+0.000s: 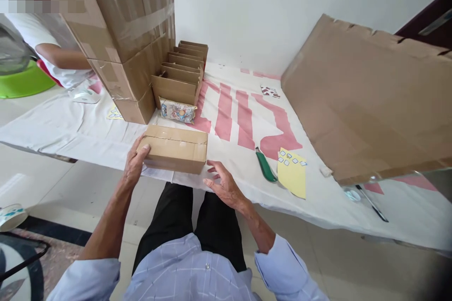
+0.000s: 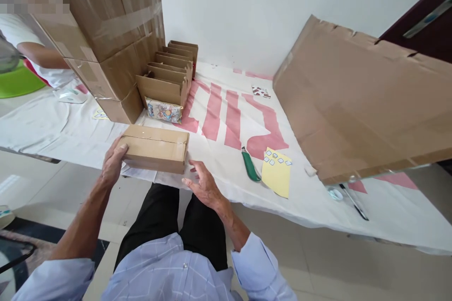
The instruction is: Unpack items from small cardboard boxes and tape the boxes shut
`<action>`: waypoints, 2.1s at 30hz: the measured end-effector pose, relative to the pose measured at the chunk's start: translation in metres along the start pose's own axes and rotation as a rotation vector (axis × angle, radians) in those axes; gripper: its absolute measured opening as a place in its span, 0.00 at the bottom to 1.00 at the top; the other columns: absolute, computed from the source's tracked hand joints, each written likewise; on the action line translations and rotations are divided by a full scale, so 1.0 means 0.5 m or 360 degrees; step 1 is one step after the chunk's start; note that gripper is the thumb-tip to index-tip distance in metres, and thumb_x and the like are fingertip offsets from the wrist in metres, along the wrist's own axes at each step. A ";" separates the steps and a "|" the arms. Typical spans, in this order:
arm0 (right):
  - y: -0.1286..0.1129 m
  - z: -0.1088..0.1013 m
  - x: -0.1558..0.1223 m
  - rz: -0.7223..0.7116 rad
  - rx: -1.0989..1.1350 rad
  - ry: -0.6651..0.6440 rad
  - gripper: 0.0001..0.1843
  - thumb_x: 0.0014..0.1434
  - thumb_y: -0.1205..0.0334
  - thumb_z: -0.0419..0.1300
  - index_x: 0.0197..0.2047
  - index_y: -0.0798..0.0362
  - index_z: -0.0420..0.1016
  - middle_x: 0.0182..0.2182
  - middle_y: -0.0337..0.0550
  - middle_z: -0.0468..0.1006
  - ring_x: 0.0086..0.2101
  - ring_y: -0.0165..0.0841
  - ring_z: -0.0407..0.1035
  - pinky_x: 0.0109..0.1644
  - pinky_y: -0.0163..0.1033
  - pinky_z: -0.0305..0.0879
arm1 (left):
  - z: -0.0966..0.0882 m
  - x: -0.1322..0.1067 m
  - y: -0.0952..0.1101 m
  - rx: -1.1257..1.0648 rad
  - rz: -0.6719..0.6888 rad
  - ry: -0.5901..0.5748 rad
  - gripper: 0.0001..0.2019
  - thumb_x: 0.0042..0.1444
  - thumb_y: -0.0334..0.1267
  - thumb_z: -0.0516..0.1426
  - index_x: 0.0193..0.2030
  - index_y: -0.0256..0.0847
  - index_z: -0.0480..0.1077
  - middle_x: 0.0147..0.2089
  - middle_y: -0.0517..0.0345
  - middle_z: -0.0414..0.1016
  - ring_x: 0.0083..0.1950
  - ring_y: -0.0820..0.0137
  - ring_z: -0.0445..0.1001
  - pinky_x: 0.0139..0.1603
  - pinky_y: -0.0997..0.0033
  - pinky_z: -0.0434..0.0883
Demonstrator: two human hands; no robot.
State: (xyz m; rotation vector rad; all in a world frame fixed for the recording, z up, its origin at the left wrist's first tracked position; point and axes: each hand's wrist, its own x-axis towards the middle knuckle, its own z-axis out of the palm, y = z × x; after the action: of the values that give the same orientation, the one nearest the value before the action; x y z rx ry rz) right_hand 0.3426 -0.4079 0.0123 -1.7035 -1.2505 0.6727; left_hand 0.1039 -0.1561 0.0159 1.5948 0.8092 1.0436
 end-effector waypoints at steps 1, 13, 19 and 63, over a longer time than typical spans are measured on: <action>-0.006 -0.003 0.011 -0.0007 0.0006 0.0032 0.37 0.67 0.50 0.68 0.75 0.44 0.66 0.68 0.54 0.73 0.60 0.44 0.75 0.62 0.53 0.76 | 0.005 -0.009 0.008 0.0026 -0.0035 0.0010 0.35 0.65 0.60 0.62 0.73 0.42 0.73 0.74 0.47 0.76 0.79 0.43 0.68 0.82 0.45 0.63; -0.086 -0.087 0.080 0.0062 -0.0146 0.0159 0.45 0.64 0.42 0.73 0.77 0.44 0.63 0.71 0.55 0.71 0.67 0.51 0.70 0.68 0.58 0.74 | 0.002 -0.028 0.036 0.0089 0.0094 -0.0409 0.41 0.58 0.57 0.71 0.75 0.53 0.64 0.84 0.40 0.58 0.83 0.40 0.60 0.68 0.42 0.76; -0.086 -0.093 0.091 -0.0011 -0.0168 0.0132 0.43 0.65 0.44 0.73 0.77 0.44 0.64 0.70 0.54 0.72 0.65 0.50 0.72 0.65 0.57 0.77 | -0.036 0.024 0.037 -0.0094 0.0043 -0.0674 0.24 0.62 0.57 0.69 0.59 0.49 0.73 0.84 0.42 0.60 0.81 0.41 0.64 0.69 0.45 0.75; -0.265 -0.181 0.260 -0.0703 -0.0873 -0.0586 0.16 0.76 0.54 0.59 0.49 0.48 0.89 0.34 0.39 0.85 0.34 0.33 0.75 0.38 0.39 0.66 | 0.058 -0.039 0.063 -0.0005 -0.0060 -0.0145 0.21 0.58 0.52 0.70 0.53 0.45 0.78 0.74 0.45 0.76 0.72 0.46 0.76 0.59 0.54 0.81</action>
State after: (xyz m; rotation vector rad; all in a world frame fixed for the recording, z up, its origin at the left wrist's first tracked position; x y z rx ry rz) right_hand 0.4021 -0.3043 0.1812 -1.6697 -2.1462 0.4009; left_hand 0.1229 -0.1923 0.0389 1.6068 0.7726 0.9382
